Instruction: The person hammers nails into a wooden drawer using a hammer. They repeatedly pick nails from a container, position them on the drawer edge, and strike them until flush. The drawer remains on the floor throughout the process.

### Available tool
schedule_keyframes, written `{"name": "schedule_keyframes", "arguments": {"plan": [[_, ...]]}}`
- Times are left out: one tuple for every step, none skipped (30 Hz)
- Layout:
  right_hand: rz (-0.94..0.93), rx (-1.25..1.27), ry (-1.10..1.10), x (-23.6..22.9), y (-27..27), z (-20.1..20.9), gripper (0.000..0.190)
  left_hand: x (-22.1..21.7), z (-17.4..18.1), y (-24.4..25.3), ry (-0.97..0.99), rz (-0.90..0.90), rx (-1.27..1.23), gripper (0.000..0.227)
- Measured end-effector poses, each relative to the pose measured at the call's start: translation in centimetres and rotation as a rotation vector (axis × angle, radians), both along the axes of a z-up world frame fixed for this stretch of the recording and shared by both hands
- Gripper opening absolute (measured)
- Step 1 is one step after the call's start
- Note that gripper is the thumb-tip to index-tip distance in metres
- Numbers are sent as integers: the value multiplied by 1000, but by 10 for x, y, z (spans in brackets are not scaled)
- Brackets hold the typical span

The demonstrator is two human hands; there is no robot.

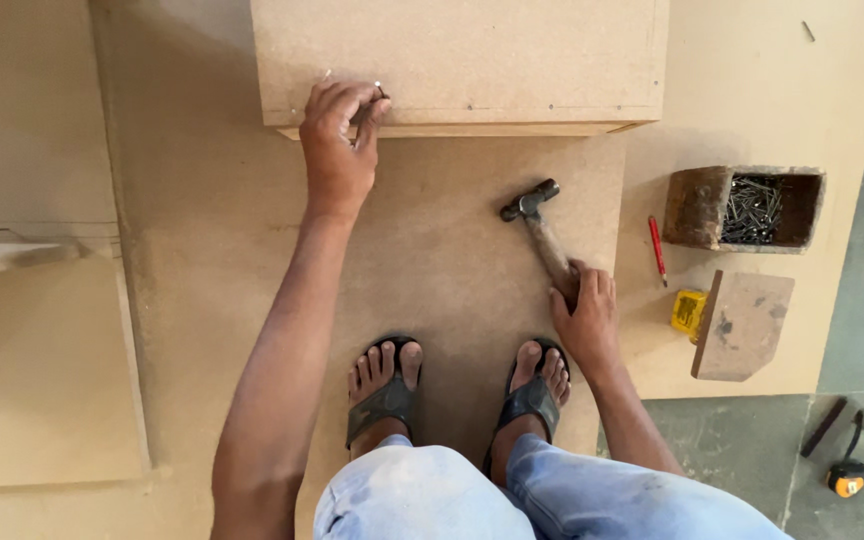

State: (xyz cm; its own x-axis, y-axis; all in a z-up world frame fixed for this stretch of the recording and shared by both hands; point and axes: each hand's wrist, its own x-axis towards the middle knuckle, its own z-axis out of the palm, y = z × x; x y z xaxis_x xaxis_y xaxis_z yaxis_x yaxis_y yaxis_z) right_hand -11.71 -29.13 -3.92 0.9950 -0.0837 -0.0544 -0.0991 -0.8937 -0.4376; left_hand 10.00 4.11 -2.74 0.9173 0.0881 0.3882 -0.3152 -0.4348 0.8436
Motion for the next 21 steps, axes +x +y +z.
{"name": "schedule_keyframes", "arguments": {"plan": [[-3,11,0,1,0,-1,54,1,1,1,-3,-12,12,11],[0,14,-7,2,0,-1,54,1,1,2,-12,-9,21,11],[4,17,-11,2,0,-1,54,0,0,1,-19,-6,29,10],[8,20,-14,2,0,-1,54,-1,0,1,-25,-2,38,10],[2,20,-6,2,0,-1,54,-1,-2,2,-37,-3,67,10],[-3,19,2,3,0,-1,54,0,-3,2,-48,-3,95,10],[-11,20,12,2,0,-2,54,0,-5,3,-57,-6,125,10],[-11,17,10,1,1,-2,53,0,-7,3,-50,-6,121,11],[-12,14,6,2,0,-2,53,0,-9,3,-44,-6,115,11],[-13,10,3,1,0,-2,52,0,-11,3,-38,-7,110,11],[-17,12,10,1,0,-2,53,1,-12,3,-34,-5,112,12],[-22,15,16,1,0,-2,53,2,-14,2,-30,-4,114,12],[-25,18,22,2,0,-2,53,2,-15,2,-26,-1,117,12],[-26,21,26,2,1,-2,53,3,-16,2,-29,7,129,12],[-28,23,31,2,1,-2,53,4,-17,0,-30,13,139,12],[-30,24,37,3,1,-2,54,4,-17,-1,-31,20,149,12],[-22,30,28,2,1,0,53,2,-17,0,-36,17,136,12],[-14,36,19,1,1,0,53,0,-16,2,-42,14,124,11],[-7,42,8,1,1,0,53,0,-15,2,-49,9,112,11],[-9,34,-5,1,1,0,53,1,-14,1,-63,10,123,11],[-10,29,-16,1,2,0,53,1,-14,2,-75,12,137,12]]}}
